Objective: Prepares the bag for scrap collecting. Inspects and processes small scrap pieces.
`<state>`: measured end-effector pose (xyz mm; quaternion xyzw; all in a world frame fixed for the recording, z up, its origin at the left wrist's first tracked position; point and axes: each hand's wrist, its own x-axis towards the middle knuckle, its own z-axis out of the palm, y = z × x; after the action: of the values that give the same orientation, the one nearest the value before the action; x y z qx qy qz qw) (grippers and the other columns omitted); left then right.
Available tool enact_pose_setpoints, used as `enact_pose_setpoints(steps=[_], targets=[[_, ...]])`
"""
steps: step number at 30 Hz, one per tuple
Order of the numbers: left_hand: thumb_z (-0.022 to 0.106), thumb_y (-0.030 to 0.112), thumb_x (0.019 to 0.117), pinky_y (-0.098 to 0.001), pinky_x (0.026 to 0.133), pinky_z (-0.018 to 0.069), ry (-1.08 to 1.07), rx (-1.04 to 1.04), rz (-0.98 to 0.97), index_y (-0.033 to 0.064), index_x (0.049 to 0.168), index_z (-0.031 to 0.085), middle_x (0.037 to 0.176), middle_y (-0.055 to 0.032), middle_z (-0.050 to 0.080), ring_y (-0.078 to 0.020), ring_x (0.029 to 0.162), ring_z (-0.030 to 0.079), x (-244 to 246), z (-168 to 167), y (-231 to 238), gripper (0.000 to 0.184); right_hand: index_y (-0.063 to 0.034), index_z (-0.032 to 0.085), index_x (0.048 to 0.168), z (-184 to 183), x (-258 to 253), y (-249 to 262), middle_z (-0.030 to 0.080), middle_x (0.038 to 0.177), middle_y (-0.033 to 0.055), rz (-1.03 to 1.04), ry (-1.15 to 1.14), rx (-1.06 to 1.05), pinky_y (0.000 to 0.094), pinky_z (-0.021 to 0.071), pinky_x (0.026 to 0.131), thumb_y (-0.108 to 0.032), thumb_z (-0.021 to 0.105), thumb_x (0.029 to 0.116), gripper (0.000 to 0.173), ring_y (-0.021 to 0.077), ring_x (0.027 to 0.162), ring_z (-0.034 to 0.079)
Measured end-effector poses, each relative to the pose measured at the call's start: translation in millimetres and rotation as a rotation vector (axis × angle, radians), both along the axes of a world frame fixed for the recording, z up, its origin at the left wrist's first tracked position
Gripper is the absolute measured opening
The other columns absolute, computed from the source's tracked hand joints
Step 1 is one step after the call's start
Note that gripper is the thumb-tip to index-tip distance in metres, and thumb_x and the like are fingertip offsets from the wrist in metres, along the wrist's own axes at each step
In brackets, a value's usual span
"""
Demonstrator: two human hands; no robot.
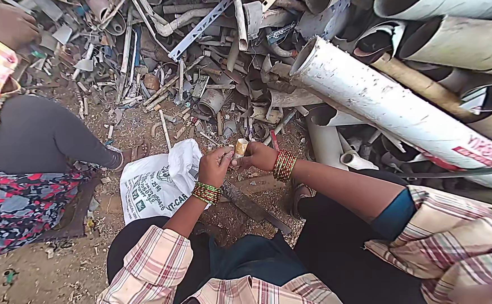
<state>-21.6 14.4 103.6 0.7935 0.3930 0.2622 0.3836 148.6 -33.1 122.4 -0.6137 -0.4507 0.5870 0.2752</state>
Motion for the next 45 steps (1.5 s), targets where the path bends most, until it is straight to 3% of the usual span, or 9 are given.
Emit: enact_pose_setpoints(steps=[4, 7, 11, 20, 27, 30, 35, 41, 45], targets=[[0.066, 0.007, 0.0963, -0.0505, 0.089, 0.0557, 0.054, 0.157, -0.002, -0.0029, 0.108, 0.076, 0.104, -0.0209, 0.075, -0.0331, 0.096, 0.073, -0.4, 1.2, -3.2, 0.018, 0.0053, 0.059, 0.126, 1.7, -1.7, -1.0, 0.069, 0.105, 0.0139, -0.002, -0.023, -0.001, 0.0310, 0.0591, 0.083, -0.012, 0.066, 0.1006, 0.032, 0.0145, 0.086, 0.071], [0.068, 0.009, 0.0944, -0.0539, 0.082, 0.0575, 0.111, 0.310, 0.021, -0.0012, 0.104, 0.078, 0.100, -0.0208, 0.075, -0.0363, 0.092, 0.074, 0.3, 0.4, -6.2, 0.017, 0.0056, 0.059, 0.125, -0.3, -2.1, -0.1, 0.069, 0.103, 0.0141, 0.007, -0.045, 0.011, 0.0318, 0.0589, 0.083, -0.012, 0.065, 0.1007, 0.031, 0.0149, 0.085, 0.071], [0.070, 0.009, 0.0913, -0.0518, 0.074, 0.0580, 0.123, 0.360, 0.003, -0.0016, 0.099, 0.077, 0.095, -0.0190, 0.075, -0.0348, 0.084, 0.074, -0.3, 0.0, -4.8, 0.014, 0.0060, 0.061, 0.122, -2.3, -1.9, -0.1, 0.070, 0.100, 0.0135, 0.026, -0.090, 0.048, 0.0320, 0.0583, 0.084, -0.011, 0.068, 0.0986, 0.030, 0.0139, 0.083, 0.071], [0.070, 0.006, 0.0867, -0.0523, 0.065, 0.0541, 0.173, 0.309, -0.005, -0.0021, 0.093, 0.072, 0.089, -0.0182, 0.071, -0.0335, 0.075, 0.069, 0.7, 0.9, -3.6, 0.010, 0.0057, 0.060, 0.125, 3.0, -3.4, -0.5, 0.070, 0.106, 0.0170, 0.069, -0.150, 0.032, 0.0369, 0.0578, 0.089, -0.010, 0.068, 0.0989, 0.032, 0.0196, 0.091, 0.072], [0.071, 0.005, 0.0858, -0.0518, 0.072, 0.0526, 0.117, 0.163, 0.009, -0.0022, 0.092, 0.069, 0.091, -0.0172, 0.068, -0.0311, 0.081, 0.066, 1.6, 3.2, -2.3, 0.009, 0.0039, 0.053, 0.135, 2.4, -3.1, -1.3, 0.068, 0.112, 0.0161, 0.048, -0.053, 0.040, 0.0328, 0.0590, 0.087, -0.007, 0.064, 0.1006, 0.038, 0.0163, 0.091, 0.072], [0.071, 0.004, 0.0858, -0.0531, 0.074, 0.0527, 0.120, 0.136, 0.015, -0.0038, 0.094, 0.069, 0.091, -0.0185, 0.068, -0.0324, 0.083, 0.067, 2.5, 5.0, -2.1, 0.012, 0.0051, 0.054, 0.133, 0.6, -2.6, -1.9, 0.067, 0.110, 0.0154, 0.053, -0.034, 0.061, 0.0314, 0.0591, 0.085, -0.003, 0.063, 0.0997, 0.035, 0.0146, 0.089, 0.071], [0.066, 0.007, 0.0947, -0.0493, 0.074, 0.0553, 0.123, -0.029, 0.143, -0.0027, 0.102, 0.067, 0.094, -0.0185, 0.067, -0.0289, 0.078, 0.066, -1.6, 7.6, 15.7, 0.012, 0.0023, 0.058, 0.127, 3.4, -6.2, -7.4, 0.068, 0.105, 0.0086, 0.099, 0.064, 0.051, 0.0249, 0.0576, 0.082, 0.002, 0.065, 0.0967, 0.031, 0.0071, 0.087, 0.068], [0.057, 0.009, 0.0989, -0.0437, 0.067, 0.0553, 0.060, -0.022, 0.106, -0.0020, 0.106, 0.069, 0.095, -0.0171, 0.069, -0.0232, 0.069, 0.064, -4.8, 7.3, 16.1, 0.017, 0.0046, 0.053, 0.132, 6.5, -1.5, -4.4, 0.066, 0.107, 0.0124, -0.003, 0.087, 0.041, 0.0288, 0.0587, 0.082, -0.007, 0.065, 0.0999, 0.036, 0.0123, 0.088, 0.069], [0.049, 0.011, 0.0991, -0.0462, 0.065, 0.0526, 0.096, -0.041, 0.080, -0.0019, 0.099, 0.066, 0.084, -0.0154, 0.066, -0.0246, 0.065, 0.062, -4.4, 8.9, 13.6, 0.022, 0.0060, 0.055, 0.129, 2.6, -0.4, -3.0, 0.069, 0.102, 0.0128, 0.025, 0.049, 0.086, 0.0296, 0.0596, 0.082, -0.012, 0.067, 0.0998, 0.036, 0.0127, 0.085, 0.071]])
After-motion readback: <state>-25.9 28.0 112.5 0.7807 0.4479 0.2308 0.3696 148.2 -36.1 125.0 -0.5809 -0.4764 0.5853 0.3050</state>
